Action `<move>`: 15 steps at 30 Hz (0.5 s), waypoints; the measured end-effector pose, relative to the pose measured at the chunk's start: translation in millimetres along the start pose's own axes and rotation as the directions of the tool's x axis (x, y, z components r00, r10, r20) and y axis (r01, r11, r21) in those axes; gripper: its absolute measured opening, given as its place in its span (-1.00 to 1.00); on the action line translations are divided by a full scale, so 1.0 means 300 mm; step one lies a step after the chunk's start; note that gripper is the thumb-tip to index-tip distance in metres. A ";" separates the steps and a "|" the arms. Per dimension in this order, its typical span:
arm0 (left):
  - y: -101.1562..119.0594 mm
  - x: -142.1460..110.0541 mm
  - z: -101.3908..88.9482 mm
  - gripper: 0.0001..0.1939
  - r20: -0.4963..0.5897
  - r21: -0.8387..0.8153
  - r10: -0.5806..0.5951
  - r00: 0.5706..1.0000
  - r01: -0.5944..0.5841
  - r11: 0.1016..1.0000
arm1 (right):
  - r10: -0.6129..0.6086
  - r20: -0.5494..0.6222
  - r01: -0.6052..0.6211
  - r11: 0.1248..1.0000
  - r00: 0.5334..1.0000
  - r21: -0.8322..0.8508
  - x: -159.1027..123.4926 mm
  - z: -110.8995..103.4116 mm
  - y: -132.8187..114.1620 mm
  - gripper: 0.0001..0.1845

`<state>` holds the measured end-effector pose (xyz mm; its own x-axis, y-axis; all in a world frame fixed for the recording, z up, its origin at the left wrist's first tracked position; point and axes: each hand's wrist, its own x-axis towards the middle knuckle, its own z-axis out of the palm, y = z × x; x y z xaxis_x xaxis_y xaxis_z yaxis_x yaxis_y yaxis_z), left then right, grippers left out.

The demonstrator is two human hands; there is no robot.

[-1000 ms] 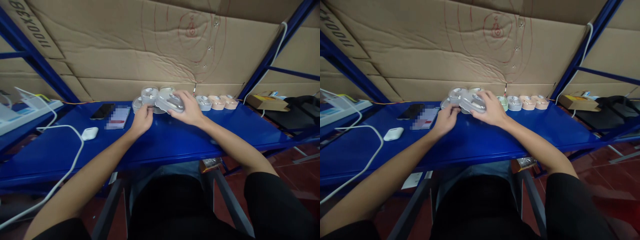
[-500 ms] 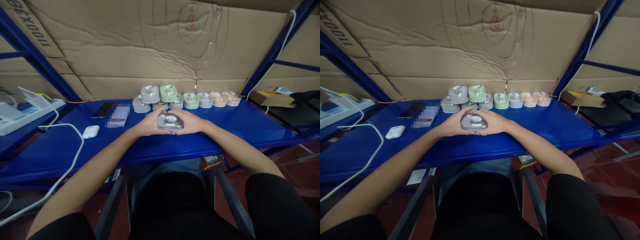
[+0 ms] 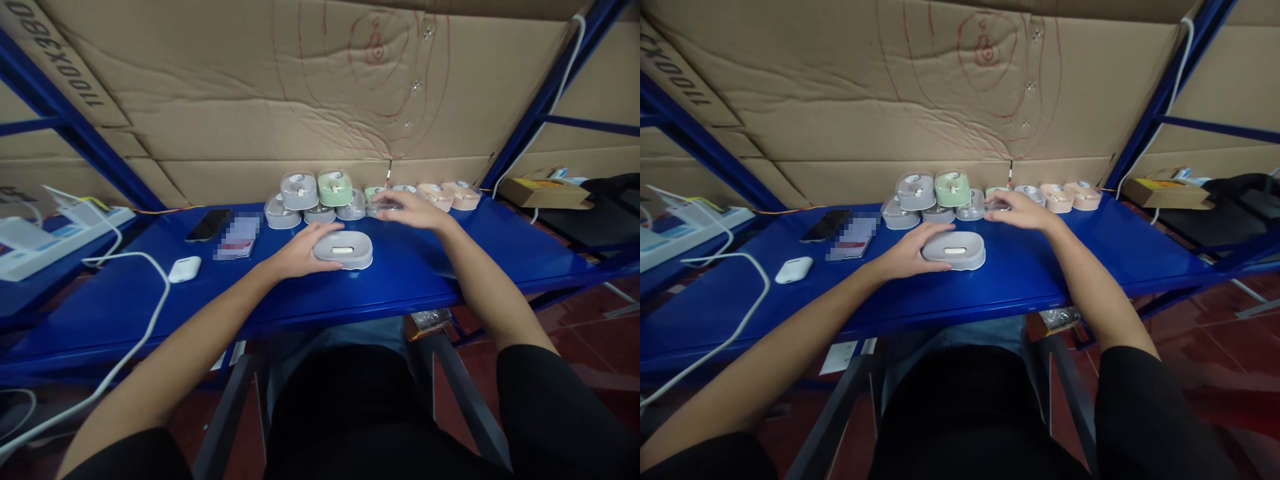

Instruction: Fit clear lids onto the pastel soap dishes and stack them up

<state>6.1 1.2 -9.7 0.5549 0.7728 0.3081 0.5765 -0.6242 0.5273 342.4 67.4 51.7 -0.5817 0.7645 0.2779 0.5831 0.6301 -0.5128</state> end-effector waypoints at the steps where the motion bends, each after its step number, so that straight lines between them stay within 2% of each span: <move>1: 0.003 -0.001 0.001 -0.22 0.022 0.021 0.009 1.000 -0.009 1.000 | 0.057 -0.003 -0.057 0.998 0.998 -0.040 0.001 -0.010 0.015 -0.40; 3: 0.011 -0.004 0.006 -0.43 0.060 0.049 0.012 0.998 -0.015 0.999 | 0.139 -0.010 -0.140 0.985 0.990 -0.105 0.004 -0.018 0.036 -0.37; 5: 0.018 -0.006 0.014 -0.49 0.063 0.058 0.010 0.998 -0.014 0.998 | 0.171 -0.003 -0.170 0.976 0.985 -0.133 0.007 -0.014 0.044 -0.34; 11: 0.019 0.001 0.019 -0.50 -0.007 0.056 0.001 1.000 0.000 0.998 | 0.172 0.005 -0.171 0.979 0.985 -0.114 0.010 0.002 0.043 -0.30; 15: -0.013 0.014 -0.020 -0.46 -0.145 0.092 -0.051 0.988 0.065 0.994 | 0.156 0.003 -0.155 0.983 0.988 -0.098 0.013 -0.006 0.060 -0.26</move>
<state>2.5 7.8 -5.6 0.4316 0.8121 0.3926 0.6642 -0.5807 0.4709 351.6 81.9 44.9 -0.4851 0.8532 0.1918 0.7193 0.5140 -0.4673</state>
